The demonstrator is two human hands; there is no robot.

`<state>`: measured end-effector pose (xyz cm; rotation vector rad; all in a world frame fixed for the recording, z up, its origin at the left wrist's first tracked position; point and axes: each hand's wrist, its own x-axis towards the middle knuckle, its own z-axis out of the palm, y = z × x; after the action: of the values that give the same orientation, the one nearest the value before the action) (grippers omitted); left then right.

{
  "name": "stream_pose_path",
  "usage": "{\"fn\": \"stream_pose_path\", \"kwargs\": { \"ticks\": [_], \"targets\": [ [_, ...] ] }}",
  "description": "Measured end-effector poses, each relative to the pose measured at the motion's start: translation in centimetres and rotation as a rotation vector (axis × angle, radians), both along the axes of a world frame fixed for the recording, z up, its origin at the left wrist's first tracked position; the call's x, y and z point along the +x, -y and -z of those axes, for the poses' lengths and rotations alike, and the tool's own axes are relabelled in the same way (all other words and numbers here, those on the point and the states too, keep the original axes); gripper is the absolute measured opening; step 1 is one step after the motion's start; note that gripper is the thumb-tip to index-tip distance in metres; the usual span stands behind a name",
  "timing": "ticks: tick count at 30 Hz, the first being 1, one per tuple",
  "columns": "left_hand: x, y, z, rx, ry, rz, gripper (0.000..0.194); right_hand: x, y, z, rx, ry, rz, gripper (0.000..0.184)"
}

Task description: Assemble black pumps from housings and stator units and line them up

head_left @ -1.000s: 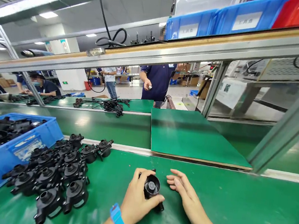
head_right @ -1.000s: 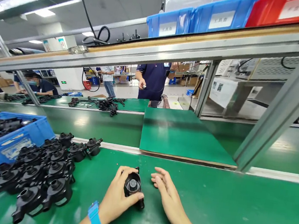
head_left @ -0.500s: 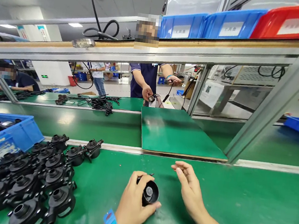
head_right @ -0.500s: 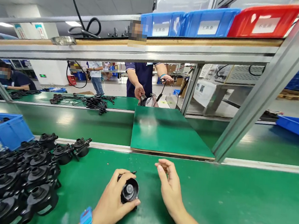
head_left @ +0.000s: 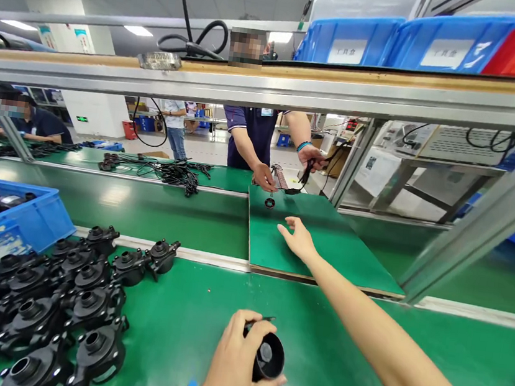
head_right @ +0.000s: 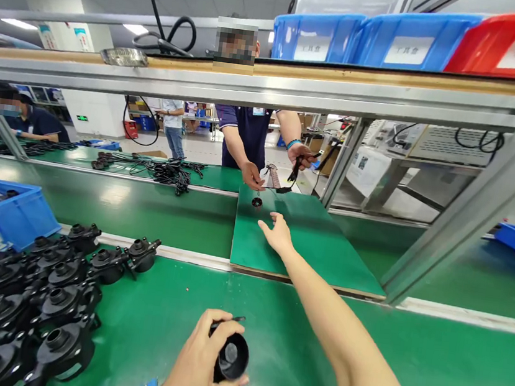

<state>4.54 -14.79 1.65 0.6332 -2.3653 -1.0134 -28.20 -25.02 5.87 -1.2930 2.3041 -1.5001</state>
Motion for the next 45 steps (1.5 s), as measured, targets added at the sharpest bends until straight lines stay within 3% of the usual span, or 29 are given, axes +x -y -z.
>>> {"fn": "stream_pose_path", "kwargs": {
  "ticks": [4,7,11,15,18,20,23,25,27,29,33,38,42,45],
  "targets": [
    [-1.1,0.0,2.9,-0.163,-0.106,-0.053,0.083,-1.6,5.9,0.1,0.062,0.058,0.059,0.061],
    [-1.6,0.1,4.3,-0.24,-0.144,-0.094,0.095,-1.8,8.6,0.2,0.066,0.109,0.009,0.053],
    [-1.6,0.2,4.2,-0.246,-0.144,-0.121,0.1,-1.2,10.2,0.2,0.027,0.238,-0.129,0.026],
    [-1.6,0.1,4.6,-0.261,-0.168,-0.143,0.099,0.5,9.5,-1.3,-0.123,0.431,-0.244,0.026],
    [-1.7,0.2,4.9,-0.28,-0.159,-0.134,0.096,2.2,6.8,-4.6,-0.318,0.541,-0.326,0.043],
    [-1.5,0.3,4.3,-0.237,-0.14,-0.112,0.089,3.6,3.5,-7.4,-0.441,0.583,-0.382,0.061],
    [-0.8,0.3,2.1,-0.111,-0.099,-0.064,0.071,6.2,-3.6,-11.1,-0.529,0.629,-0.47,0.067],
    [-0.2,0.1,0.3,-0.028,-0.093,-0.064,0.059,8.4,-9.2,-12.1,-0.515,0.681,-0.535,0.072],
    [0.3,-0.3,-1.2,0.016,-0.134,-0.078,0.054,10.8,-14.6,-11.8,-0.448,0.639,-0.572,0.082],
    [0.7,-1.0,-2.4,0.034,-0.19,-0.062,0.053,13.2,-19.2,-10.4,-0.383,0.56,-0.632,0.095],
    [0.9,-3.2,-3.1,0.044,-0.243,0.069,0.065,17.4,-25.0,-7.0,-0.338,0.667,-0.731,0.102],
    [0.5,-4.9,-2.4,-0.009,-0.118,0.282,0.064,19.5,-27.5,-5.2,-0.371,0.959,-0.665,0.08],
    [0.4,-3.9,-2.0,-0.11,-0.082,0.172,0.06,18.9,-27.2,-4.9,-0.573,1.087,-0.397,0.055],
    [0.5,-2.4,-2.0,-0.155,-0.088,0.059,0.057,17.7,-25.9,-3.6,-0.62,1.065,-0.235,0.042]
  ]
}}
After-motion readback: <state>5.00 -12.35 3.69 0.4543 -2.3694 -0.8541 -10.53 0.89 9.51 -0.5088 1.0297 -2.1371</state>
